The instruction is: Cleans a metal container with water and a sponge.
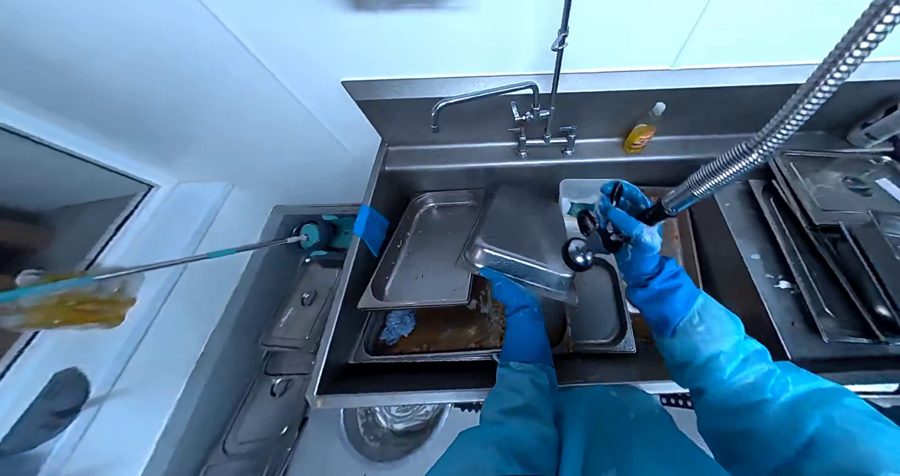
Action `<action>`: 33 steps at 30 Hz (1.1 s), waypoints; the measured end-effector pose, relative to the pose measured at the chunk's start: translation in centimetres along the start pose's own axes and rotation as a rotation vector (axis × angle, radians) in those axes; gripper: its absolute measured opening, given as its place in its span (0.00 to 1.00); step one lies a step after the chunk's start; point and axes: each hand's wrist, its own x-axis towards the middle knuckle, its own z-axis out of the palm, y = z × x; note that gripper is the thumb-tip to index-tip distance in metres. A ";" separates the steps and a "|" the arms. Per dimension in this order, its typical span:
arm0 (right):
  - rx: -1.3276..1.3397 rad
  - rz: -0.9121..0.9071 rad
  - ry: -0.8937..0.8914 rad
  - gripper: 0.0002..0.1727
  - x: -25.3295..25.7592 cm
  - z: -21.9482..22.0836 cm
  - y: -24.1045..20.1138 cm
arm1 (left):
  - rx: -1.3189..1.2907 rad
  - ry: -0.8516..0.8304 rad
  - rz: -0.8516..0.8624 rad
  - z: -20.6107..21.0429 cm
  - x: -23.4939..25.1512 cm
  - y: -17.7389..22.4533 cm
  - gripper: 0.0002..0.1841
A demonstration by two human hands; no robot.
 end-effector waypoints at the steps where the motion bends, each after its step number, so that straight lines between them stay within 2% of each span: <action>1: -0.047 0.013 0.015 0.19 -0.5 -1.6 0.0 | -0.006 0.031 -0.009 0.0 0.3 0.0 0.49; 4: -0.126 0.021 0.082 0.19 -1.1 -5.6 0.2 | 0.092 0.169 -0.005 -0.5 1.5 0.2 0.49; 6: -0.107 -0.005 0.157 0.18 -0.2 -6.8 0.2 | 0.306 0.232 0.046 -1.6 2.0 1.0 0.52; 8: -0.009 -0.046 0.201 0.17 1.6 -6.8 -0.5 | 0.539 0.231 0.156 -2.8 0.9 2.9 0.50; 10: 0.104 -0.096 0.207 0.17 4.0 -5.4 -2.1 | 0.687 0.167 0.315 -4.2 -0.4 4.7 0.44; 12: 0.211 -0.191 0.165 0.17 7.0 -3.6 -3.8 | 0.700 0.104 0.489 -5.7 -0.8 6.3 0.37; 14: 0.246 -0.299 0.119 0.18 10.2 -2.4 -5.0 | 0.667 0.057 0.582 -6.9 -1.4 8.6 0.36; 17: 0.230 -0.408 0.077 0.17 13.9 -2.5 -5.0 | 0.713 0.049 0.590 -9.0 -2.6 13.3 0.38; 21: 0.126 -0.362 0.137 0.19 14.6 -6.2 -3.2 | 0.683 0.073 0.622 -12.4 -2.0 17.6 0.43; 23: -0.009 -0.261 0.145 0.24 13.2 -9.4 -2.0 | 0.608 0.003 0.626 -14.1 -0.8 19.3 0.41; 24: -0.167 -0.172 0.142 0.28 12.0 -11.2 -1.6 | 0.563 -0.029 0.650 -14.6 -0.1 20.1 0.38; 27: -0.885 0.192 0.228 0.48 6.6 -15.2 -0.7 | 0.506 -0.063 0.850 -14.1 -0.4 22.1 0.26; 28: -0.991 0.334 0.298 0.48 3.7 -15.2 0.0 | 0.552 -0.102 0.966 -14.1 -0.9 22.5 0.23; 29: -0.942 0.477 0.365 0.40 0.4 -13.9 0.5 | 0.617 -0.157 1.139 -14.3 -0.9 22.6 0.20; 30: -0.776 0.643 0.371 0.30 -2.8 -11.6 1.0 | 0.676 -0.241 1.343 -14.2 -1.2 23.0 0.20; 31: -0.490 0.835 0.295 0.30 -5.6 -8.9 1.4 | 0.725 -0.358 1.560 -13.6 -1.6 23.7 0.21; 33: 0.158 1.147 0.145 0.47 -8.4 -4.1 2.7 | 0.874 -0.685 1.859 -12.4 -2.3 25.6 0.17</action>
